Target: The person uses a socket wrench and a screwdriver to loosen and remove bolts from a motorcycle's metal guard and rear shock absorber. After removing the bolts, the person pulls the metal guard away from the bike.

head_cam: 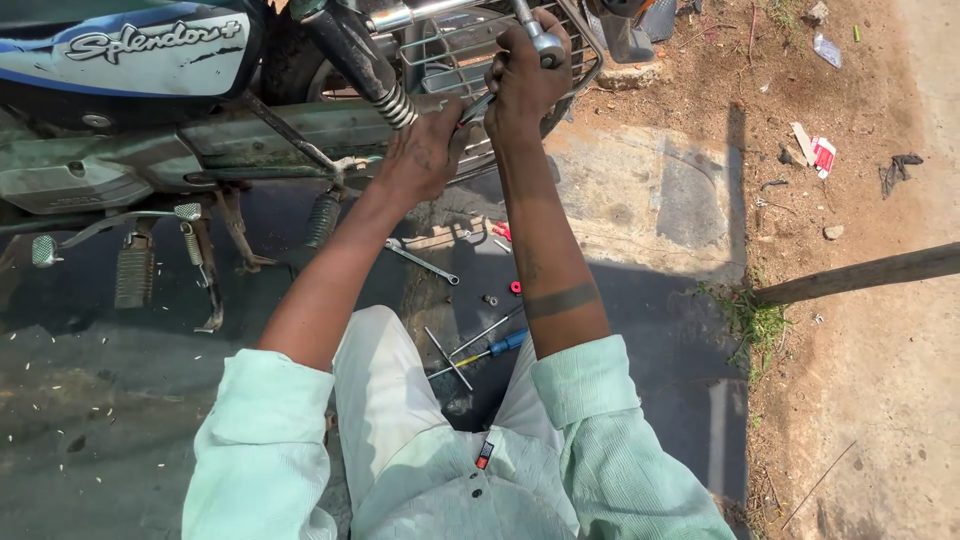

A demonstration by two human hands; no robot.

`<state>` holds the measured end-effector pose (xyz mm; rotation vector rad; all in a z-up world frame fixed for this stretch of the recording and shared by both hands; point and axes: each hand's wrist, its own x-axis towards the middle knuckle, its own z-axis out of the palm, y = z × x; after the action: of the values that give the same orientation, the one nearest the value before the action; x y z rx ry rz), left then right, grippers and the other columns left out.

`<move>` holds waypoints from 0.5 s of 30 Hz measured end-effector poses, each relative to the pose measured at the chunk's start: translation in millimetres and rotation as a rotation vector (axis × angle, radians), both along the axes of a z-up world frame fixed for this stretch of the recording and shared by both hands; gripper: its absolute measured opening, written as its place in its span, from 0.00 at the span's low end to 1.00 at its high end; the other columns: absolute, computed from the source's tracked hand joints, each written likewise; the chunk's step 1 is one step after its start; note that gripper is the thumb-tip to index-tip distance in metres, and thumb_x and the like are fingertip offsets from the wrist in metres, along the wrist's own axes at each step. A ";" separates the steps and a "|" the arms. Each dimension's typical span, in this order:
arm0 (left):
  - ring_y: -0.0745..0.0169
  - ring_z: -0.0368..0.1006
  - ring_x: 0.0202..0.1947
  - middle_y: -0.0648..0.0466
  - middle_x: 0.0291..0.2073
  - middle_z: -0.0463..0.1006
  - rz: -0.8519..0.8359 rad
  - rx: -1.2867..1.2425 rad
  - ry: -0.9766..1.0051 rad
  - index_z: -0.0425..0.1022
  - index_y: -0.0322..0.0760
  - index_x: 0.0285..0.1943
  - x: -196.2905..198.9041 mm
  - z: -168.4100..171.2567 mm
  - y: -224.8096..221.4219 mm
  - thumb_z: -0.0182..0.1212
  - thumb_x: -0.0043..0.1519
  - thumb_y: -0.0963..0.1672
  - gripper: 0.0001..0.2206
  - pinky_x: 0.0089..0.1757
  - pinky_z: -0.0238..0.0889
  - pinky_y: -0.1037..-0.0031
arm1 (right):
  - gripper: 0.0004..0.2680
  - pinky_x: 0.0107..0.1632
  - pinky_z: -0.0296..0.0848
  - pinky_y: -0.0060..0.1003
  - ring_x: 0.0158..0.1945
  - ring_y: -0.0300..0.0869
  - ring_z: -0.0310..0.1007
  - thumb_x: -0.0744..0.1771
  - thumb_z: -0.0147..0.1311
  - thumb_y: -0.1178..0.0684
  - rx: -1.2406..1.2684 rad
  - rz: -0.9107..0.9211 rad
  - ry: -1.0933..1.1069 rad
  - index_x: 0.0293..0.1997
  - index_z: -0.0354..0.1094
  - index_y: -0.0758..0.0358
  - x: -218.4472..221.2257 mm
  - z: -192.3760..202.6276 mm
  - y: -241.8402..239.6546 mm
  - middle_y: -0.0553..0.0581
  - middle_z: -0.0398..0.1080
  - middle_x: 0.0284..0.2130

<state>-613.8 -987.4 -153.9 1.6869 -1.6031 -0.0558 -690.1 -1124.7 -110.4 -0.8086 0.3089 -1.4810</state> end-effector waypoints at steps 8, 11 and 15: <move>0.28 0.75 0.39 0.37 0.35 0.80 0.122 -0.019 -0.011 0.68 0.39 0.59 -19.9 14.1 7.0 0.56 0.71 0.47 0.12 0.39 0.64 0.44 | 0.21 0.44 0.73 0.31 0.43 0.35 0.69 0.70 0.69 0.55 -0.406 -0.125 0.513 0.68 0.61 0.67 -67.0 -14.6 1.4 0.55 0.69 0.43; 0.27 0.76 0.39 0.37 0.35 0.80 0.114 -0.035 -0.003 0.68 0.38 0.59 -17.1 11.4 4.4 0.57 0.69 0.46 0.12 0.38 0.64 0.44 | 0.30 0.52 0.83 0.37 0.52 0.35 0.74 0.68 0.64 0.58 -0.614 0.226 0.433 0.75 0.43 0.60 -98.2 -0.8 -0.4 0.53 0.69 0.50; 0.29 0.77 0.40 0.37 0.35 0.80 0.139 0.029 -0.020 0.67 0.36 0.61 -14.8 4.1 3.2 0.58 0.67 0.44 0.15 0.42 0.66 0.46 | 0.25 0.63 0.79 0.44 0.60 0.41 0.75 0.72 0.57 0.64 -0.695 0.439 0.416 0.78 0.48 0.61 -103.5 -10.0 -29.3 0.58 0.72 0.57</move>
<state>-628.6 -984.3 -149.8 1.8219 -1.5024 0.0076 -793.7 -1154.0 -120.4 -1.6352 -0.0965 -0.9843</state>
